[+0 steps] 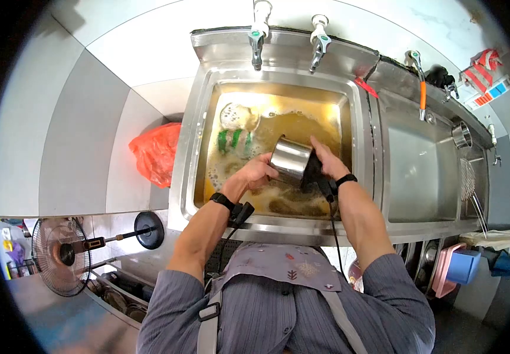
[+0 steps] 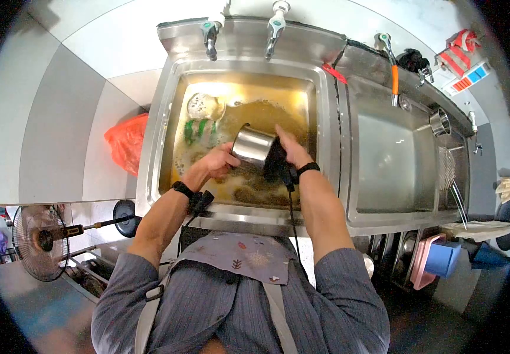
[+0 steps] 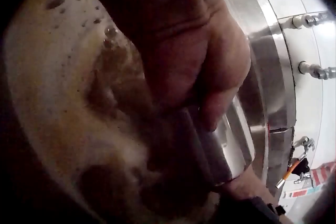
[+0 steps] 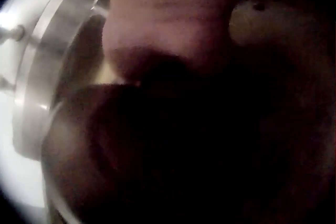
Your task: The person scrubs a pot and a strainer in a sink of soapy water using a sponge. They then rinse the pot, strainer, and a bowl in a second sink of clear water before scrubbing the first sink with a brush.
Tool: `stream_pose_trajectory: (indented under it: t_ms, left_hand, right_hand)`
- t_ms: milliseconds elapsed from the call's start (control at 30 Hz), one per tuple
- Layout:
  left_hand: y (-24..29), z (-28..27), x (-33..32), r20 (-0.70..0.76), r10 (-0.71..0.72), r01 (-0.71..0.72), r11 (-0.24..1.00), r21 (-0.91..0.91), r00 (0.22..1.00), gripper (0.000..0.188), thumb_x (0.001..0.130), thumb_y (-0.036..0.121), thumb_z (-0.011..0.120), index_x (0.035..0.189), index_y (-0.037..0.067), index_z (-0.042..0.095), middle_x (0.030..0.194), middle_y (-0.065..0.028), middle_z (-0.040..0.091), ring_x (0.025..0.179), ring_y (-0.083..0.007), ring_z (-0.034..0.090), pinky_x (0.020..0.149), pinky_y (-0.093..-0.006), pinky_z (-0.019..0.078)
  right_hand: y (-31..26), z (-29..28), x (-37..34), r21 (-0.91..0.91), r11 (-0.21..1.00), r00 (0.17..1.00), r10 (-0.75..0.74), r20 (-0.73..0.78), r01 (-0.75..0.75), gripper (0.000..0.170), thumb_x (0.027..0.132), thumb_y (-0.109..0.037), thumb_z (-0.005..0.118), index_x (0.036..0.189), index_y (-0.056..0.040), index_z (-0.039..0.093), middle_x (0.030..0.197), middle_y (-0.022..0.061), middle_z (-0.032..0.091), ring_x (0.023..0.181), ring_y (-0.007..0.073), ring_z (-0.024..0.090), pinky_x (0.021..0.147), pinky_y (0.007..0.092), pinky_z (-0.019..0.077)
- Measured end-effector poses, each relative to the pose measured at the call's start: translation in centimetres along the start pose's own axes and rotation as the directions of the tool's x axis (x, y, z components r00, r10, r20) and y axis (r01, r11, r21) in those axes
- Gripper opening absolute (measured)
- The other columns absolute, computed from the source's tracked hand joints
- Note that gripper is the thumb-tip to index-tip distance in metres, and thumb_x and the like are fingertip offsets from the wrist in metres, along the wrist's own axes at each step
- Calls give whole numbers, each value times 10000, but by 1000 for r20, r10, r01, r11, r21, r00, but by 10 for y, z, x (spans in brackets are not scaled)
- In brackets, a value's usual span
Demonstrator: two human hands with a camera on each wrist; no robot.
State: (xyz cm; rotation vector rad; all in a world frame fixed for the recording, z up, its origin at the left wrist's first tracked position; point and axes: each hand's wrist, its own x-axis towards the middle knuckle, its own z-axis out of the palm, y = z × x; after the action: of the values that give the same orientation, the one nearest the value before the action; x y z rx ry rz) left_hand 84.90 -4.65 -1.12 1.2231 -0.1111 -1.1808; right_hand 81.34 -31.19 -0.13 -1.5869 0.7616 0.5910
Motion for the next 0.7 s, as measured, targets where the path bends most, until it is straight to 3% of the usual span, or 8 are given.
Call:
stream_pose_trajectory:
  t_ms: [100, 267, 333, 367, 433, 533, 600, 700]
  left_hand:
    - [0, 12, 8, -34, 144, -148, 965, -217, 989, 493, 875, -145, 599, 1337, 27, 610, 1273, -93, 687, 1132, -213, 647, 986, -351, 507]
    - [7, 43, 17, -245, 209, -281, 907, -314, 947, 362, 933, -76, 593, 1285, 5, 599, 1215, -91, 667, 1069, -224, 626, 978, -359, 507]
    - [29, 60, 4, -264, 102, -179, 941, -286, 959, 399, 904, -109, 600, 1293, -16, 602, 1232, -108, 669, 1108, -243, 627, 969, -380, 514]
    - [36, 66, -2, -289, -8, -71, 962, -262, 957, 437, 875, -141, 607, 1300, -38, 605, 1249, -126, 672, 1148, -262, 628, 960, -401, 521]
    - [-5, 50, 41, -227, 99, -161, 949, -272, 969, 383, 906, -93, 613, 1286, -45, 610, 1228, -126, 676, 1105, -258, 634, 913, -409, 537]
    - [-24, 41, 57, -110, 161, -190, 917, -350, 981, 294, 1003, 75, 608, 1276, -34, 620, 1193, -127, 677, 1030, -253, 632, 827, -412, 553]
    - [-10, 49, 34, -10, 72, -72, 995, -70, 997, 277, 1044, 164, 586, 1264, 3, 631, 1190, -127, 676, 1016, -249, 634, 818, -428, 548]
    - [-4, 55, 13, -116, 48, -22, 976, 216, 992, 342, 897, 40, 704, 1233, 15, 644, 1170, -131, 680, 979, -231, 634, 795, -426, 540]
  right_hand:
    - [16, 14, -12, 113, 994, 999, -5, -48, 11, 981, 956, -801, 378, 1674, -186, 117, 1734, 161, 83, 1587, 377, 103, 1219, 665, 109]
    - [29, 50, -15, 199, 853, 866, -432, -251, 483, 836, 1037, -631, 422, 1574, 6, 349, 1632, 235, 339, 1489, 387, 331, 1173, 506, 311]
    - [9, 58, -51, 126, 836, 828, -485, -282, 533, 700, 1059, -491, 448, 1455, 86, 467, 1529, 274, 452, 1412, 407, 419, 1135, 440, 346]
    - [7, 63, -63, -89, 803, 742, -582, -334, 590, 679, 1052, -471, 462, 1442, 84, 482, 1517, 293, 453, 1411, 425, 414, 1148, 449, 335]
    - [15, 73, -56, -425, 659, 571, -752, -331, 621, 610, 1040, -427, 494, 1422, 47, 532, 1529, 272, 453, 1430, 432, 390, 1165, 494, 322]
    - [26, 85, -59, -734, 412, 487, -864, -127, 540, 587, 1035, -423, 509, 1440, 0, 540, 1557, 217, 452, 1446, 408, 390, 1171, 523, 316]
    - [21, 84, -64, -771, 367, 457, -882, -111, 521, 546, 1025, -419, 530, 1406, -33, 587, 1510, 173, 525, 1413, 399, 446, 1144, 550, 342]
    - [-3, 69, -54, -709, 175, 349, -931, 106, 683, 489, 1015, -399, 526, 1291, -23, 670, 1343, 184, 656, 1235, 388, 603, 1049, 481, 454]
